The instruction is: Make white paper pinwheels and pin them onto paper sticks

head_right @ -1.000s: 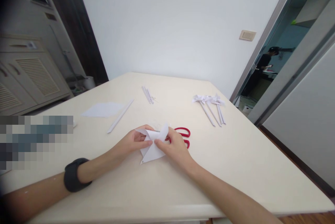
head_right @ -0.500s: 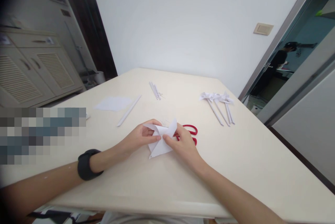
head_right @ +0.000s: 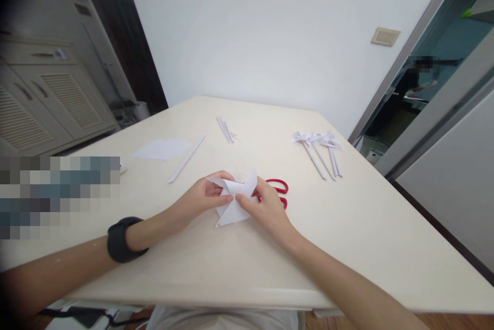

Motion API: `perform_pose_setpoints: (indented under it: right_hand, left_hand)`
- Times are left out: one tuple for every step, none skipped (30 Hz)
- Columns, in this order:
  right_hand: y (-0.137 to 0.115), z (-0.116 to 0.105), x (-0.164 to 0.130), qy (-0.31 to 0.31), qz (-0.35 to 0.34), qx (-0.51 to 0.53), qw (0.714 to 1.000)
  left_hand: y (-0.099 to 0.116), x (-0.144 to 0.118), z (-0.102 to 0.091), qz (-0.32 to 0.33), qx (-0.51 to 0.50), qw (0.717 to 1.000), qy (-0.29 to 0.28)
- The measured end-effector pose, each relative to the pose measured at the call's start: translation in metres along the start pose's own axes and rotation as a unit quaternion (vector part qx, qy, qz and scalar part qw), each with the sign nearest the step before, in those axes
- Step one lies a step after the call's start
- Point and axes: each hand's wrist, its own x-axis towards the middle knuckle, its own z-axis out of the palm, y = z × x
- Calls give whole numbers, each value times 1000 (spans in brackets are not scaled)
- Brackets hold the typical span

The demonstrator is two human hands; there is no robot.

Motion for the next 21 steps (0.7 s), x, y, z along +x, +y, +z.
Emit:
perform_pose_setpoints:
  right_hand:
    - [-1, 0, 0, 1, 0, 2, 1000]
    - [-1, 0, -1, 2, 1, 4, 1000]
    - [-2, 0, -1, 3, 2, 6, 1000]
    - [-3, 0, -1, 4, 3, 7, 1000]
    - [-3, 0, -1, 5, 4, 7, 1000]
    - [-4, 0, -2, 5, 3, 7, 1000]
    - [-4, 0, -2, 5, 2, 7, 1000]
    - [-4, 0, -2, 5, 1, 6, 1000]
    - [-4, 0, -2, 5, -1, 6, 1000]
    - [-4, 0, -2, 4, -4, 6, 1000]
    - [-4, 0, -2, 4, -6, 7, 1000]
    - [-4, 0, -2, 3, -8, 7, 1000]
    - [-4, 0, -2, 4, -8, 7, 1000]
    - [-5, 0, -3, 6, -8, 6, 1000]
    - [-5, 0, -3, 9, -7, 4, 1000]
    - [-6, 0, -3, 11, -7, 2, 1000]
    - [-6, -1, -3, 12, -7, 2, 1000]
    - [-7, -1, -4, 12, -7, 3, 1000]
    - [-7, -1, -4, 11, -7, 8, 1000]
    - [-7, -1, -4, 8, -3, 17, 1000]
    - [-7, 0, -4, 4, 4, 32, 999]
  left_hand:
    - [0, 0, 0, -3, -3, 1000, -2]
    - [0, 0, 0, -3, -7, 1000, -2]
    - [0, -1, 1, -1, -12, 1000, -2]
    - [1, -1, 1, 0, -16, 1000, -3]
    - [1, -2, 1, 2, -21, 1000, -5]
    - [1, -2, 2, 2, -24, 1000, -7]
    - [2, -3, 2, 3, -26, 1000, -8]
    - [2, -3, 3, 4, -28, 1000, -7]
    - [2, -3, 3, 6, -28, 1000, -4]
    - [2, -3, 3, 9, -28, 1000, -1]
    - [2, -3, 3, 12, -25, 1000, 3]
    - [2, -3, 3, 11, -22, 1000, 4]
    - [2, -3, 3, 8, -18, 1000, 3]
    - [2, -3, 3, 7, -14, 1000, 2]
    - [2, -3, 3, 7, -12, 1000, 1]
    - [2, -3, 3, 9, -11, 1000, 0]
    - [2, -3, 3, 13, -12, 1000, -2]
    - [1, -2, 3, 17, -13, 1000, -4]
    - [1, -2, 3, 21, -13, 1000, -6]
    - [1, -2, 3, 23, -13, 1000, -5]
    - [1, -2, 3, 25, -11, 1000, -4]
